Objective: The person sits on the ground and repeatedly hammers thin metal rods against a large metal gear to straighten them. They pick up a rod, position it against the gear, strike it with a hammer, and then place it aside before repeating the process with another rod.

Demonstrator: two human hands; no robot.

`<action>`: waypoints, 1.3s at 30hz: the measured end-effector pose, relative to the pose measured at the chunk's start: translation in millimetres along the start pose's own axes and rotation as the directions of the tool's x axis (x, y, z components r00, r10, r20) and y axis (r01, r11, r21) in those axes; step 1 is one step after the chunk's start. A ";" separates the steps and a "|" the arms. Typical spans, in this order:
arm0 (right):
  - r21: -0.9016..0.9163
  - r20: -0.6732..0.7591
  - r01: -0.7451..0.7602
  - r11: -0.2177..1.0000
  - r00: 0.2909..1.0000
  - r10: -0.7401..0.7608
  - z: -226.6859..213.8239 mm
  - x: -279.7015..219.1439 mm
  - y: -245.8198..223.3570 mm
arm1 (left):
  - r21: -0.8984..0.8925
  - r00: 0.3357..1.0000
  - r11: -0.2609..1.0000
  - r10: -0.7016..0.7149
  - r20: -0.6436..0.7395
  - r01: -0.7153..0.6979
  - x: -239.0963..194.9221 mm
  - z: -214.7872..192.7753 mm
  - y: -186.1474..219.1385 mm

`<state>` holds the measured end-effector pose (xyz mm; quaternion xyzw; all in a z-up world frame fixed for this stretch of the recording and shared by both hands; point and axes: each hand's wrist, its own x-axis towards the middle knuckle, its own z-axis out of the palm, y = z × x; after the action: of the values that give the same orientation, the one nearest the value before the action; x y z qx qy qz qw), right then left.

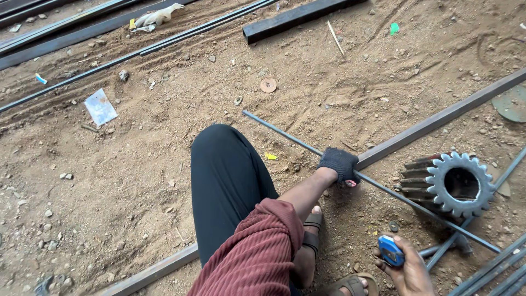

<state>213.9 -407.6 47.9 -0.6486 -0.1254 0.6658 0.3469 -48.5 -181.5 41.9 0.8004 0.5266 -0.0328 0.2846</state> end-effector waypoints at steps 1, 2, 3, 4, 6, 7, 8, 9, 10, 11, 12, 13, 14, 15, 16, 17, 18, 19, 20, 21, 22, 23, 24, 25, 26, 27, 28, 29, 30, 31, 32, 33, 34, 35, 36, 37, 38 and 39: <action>-0.007 -0.008 -0.015 1.000 1.000 0.015 7.7 -0.5 1.1 | -0.025 1.000 1.000 0.014 0.002 -0.014 -3.1 -6.2 1.3; -0.019 -0.012 -0.028 0.999 1.000 0.027 14.1 0.7 -0.4 | -0.052 1.000 0.998 0.024 -0.001 -0.024 -4.0 -13.2 2.0; -0.032 -0.017 -0.041 0.999 0.999 0.040 19.5 1.6 -1.3 | -0.078 0.999 0.996 0.035 -0.005 -0.035 -4.3 -19.2 2.1; -0.063 -0.020 -0.053 0.997 0.998 0.052 24.1 2.7 -2.2 | -0.092 1.000 0.995 0.027 0.009 -0.026 -3.7 -23.8 2.0; -0.121 -0.028 -0.076 0.990 0.997 0.073 30.0 4.7 -3.6 | -0.114 0.999 0.993 0.015 0.039 -0.010 0.8 -29.7 -0.4; -0.109 -0.018 -0.074 0.991 0.997 0.073 31.6 7.0 -5.3 | -0.139 1.000 0.990 0.001 0.000 -0.001 3.0 -29.1 -1.5; -0.091 -0.010 -0.071 0.993 0.997 0.070 32.8 9.3 -6.4 | -0.160 0.999 0.987 -0.009 -0.037 0.003 6.3 -27.5 -3.6; -0.072 -0.003 -0.067 0.995 0.998 0.067 33.8 12.2 -7.7 | -0.182 0.997 0.983 -0.019 -0.074 0.005 10.7 -25.0 -6.6; -0.067 0.009 -0.050 0.996 0.999 0.051 33.3 12.6 -7.0 | -0.173 0.989 0.985 -0.014 -0.146 -0.012 12.3 -18.4 -9.7; -0.062 0.020 -0.033 0.998 0.999 0.034 32.8 12.9 -6.1 | -0.164 0.976 0.986 -0.008 -0.218 -0.029 12.7 -11.7 -16.2; -0.060 0.035 -0.016 0.998 0.999 0.018 33.7 15.0 -6.7 | -0.154 0.957 0.987 -0.007 -0.290 -0.040 13.3 -5.9 -23.7; -0.073 0.015 -0.040 0.997 0.999 0.041 34.7 16.0 -6.6 | -0.153 0.957 0.988 -0.034 -0.287 -0.011 12.1 1.7 -28.8; -0.080 -0.009 -0.057 0.995 0.998 0.056 36.3 19.3 -8.9 | -0.149 0.956 0.989 -0.052 -0.287 0.009 14.2 6.3 -33.5; -0.087 -0.033 -0.074 0.993 0.997 0.071 38.0 23.6 -11.8 | -0.145 0.955 0.989 -0.070 -0.287 0.029 18.7 8.8 -38.4; -0.076 -0.028 -0.059 0.995 0.998 0.057 35.2 19.0 -7.5 | -0.135 0.950 0.990 -0.077 -0.303 0.037 18.2 18.8 -36.8; -0.065 -0.023 -0.043 0.997 0.999 0.042 34.4 17.1 -4.7 | -0.126 0.944 0.991 -0.083 -0.319 0.045 17.7 27.4 -34.6; -0.053 -0.010 -0.017 0.998 1.000 0.017 37.2 19.3 -5.2 | -0.109 0.934 0.993 -0.088 -0.346 0.053 20.0 29.2 -34.6; -0.033 -0.012 -0.015 0.999 1.000 0.015 39.5 19.4 -5.4 | -0.094 0.926 0.995 -0.074 -0.371 0.042 21.0 30.4 -33.5; -0.021 -0.008 -0.018 1.000 1.000 0.018 42.7 21.6 -7.1 | -0.082 0.915 0.996 -0.070 -0.398 0.041 20.5 31.1 -33.6; -0.009 -0.004 -0.020 1.000 1.000 0.020 45.9 22.8 -8.0 | -0.071 0.903 0.997 -0.066 -0.424 0.040 19.1 31.5 -33.7; -0.012 -0.005 0.000 1.000 1.000 0.000 47.0 21.2 -8.2 | -0.073 0.907 0.996 -0.069 -0.416 0.042 17.1 32.9 -32.3; -0.015 -0.006 0.020 1.000 1.000 -0.020 48.8 19.9 -8.8 | -0.075 0.910 0.996 -0.072 -0.409 0.045 15.2 33.3 -30.9; -0.021 0.000 0.046 0.999 0.999 -0.046 51.7 21.1 -12.4 | -0.075 0.909 0.996 -0.076 -0.409 0.049 15.7 29.5 -31.6; -0.012 -0.003 0.051 0.999 0.999 -0.051 54.3 19.9 -15.0 | -0.084 0.938 0.995 -0.072 -0.340 0.046 16.4 24.8 -31.5; -0.003 -0.003 0.059 0.998 0.998 -0.059 58.5 20.0 -17.8 | -0.092 0.960 0.995 -0.068 -0.273 0.044 17.6 18.3 -32.8; 0.006 -0.003 0.066 0.998 0.998 -0.066 62.2 19.4 -20.4 | -0.101 0.977 0.994 -0.062 -0.204 0.042 17.8 11.8 -34.1; -0.013 0.021 0.078 0.997 0.997 -0.077 65.4 20.0 -23.7 | -0.109 0.985 0.994 -0.041 -0.170 0.022 19.4 5.1 -34.2; -0.033 0.045 0.089 0.995 0.995 -0.088 69.3 20.8 -25.3 | -0.118 0.991 0.993 -0.018 -0.135 0.002 20.4 -1.0 -34.4; -0.053 0.066 0.099 0.994 0.993 -0.095 71.7 20.5 -26.0 | -0.131 0.995 0.991 0.005 -0.098 -0.018 20.5 -5.5 -33.2; -0.058 0.050 0.087 0.995 0.995 -0.084 74.5 22.4 -27.2 | -0.108 0.991 0.993 0.024 -0.132 -0.039 21.0 -9.1 -30.8; -0.066 0.030 0.066 0.996 0.997 -0.064 75.1 21.9 -26.3 | -0.090 0.986 0.994 0.042 -0.159 -0.057 18.8 -8.5 -25.4; -0.073 0.010 0.046 0.996 0.999 -0.045 74.3 21.4 -26.0 | -0.072 0.981 0.995 0.060 -0.185 -0.074 17.1 -7.9 -20.0; -0.079 0.013 0.044 0.996 0.999 -0.043 74.7 21.9 -25.2 | -0.074 0.982 0.996 0.045 -0.182 -0.059 15.0 -8.0 -16.4; -0.084 0.017 0.043 0.996 0.999 -0.041 73.7 21.7 -25.0 | -0.075 0.983 0.996 0.030 -0.179 -0.044 13.7 -8.1 -12.0; -0.087 0.027 0.044 0.995 0.999 -0.042 74.9 24.1 -24.8 | -0.070 0.984 0.997 0.013 -0.179 -0.026 13.1 -9.9 -11.2; -0.085 0.034 0.040 0.996 0.999 -0.037 75.0 26.2 -25.0 | -0.077 0.984 0.997 0.002 -0.180 -0.016 12.6 -11.0 -11.3; -0.083 0.038 0.035 0.996 0.999 -0.032 73.7 26.9 -24.0 | -0.085 0.984 0.996 -0.008 -0.180 -0.008 12.2 -10.2 -11.2; -0.081 0.042 0.030 0.996 0.999 -0.027 72.2 28.6 -23.4 | -0.093 0.984 0.996 -0.018 -0.179 0.001 12.5 -8.4 -11.9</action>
<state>154.6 -352.2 49.2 -0.6466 -0.1687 0.6682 0.3270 -55.3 -163.7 39.5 0.7835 0.5549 0.0626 0.2726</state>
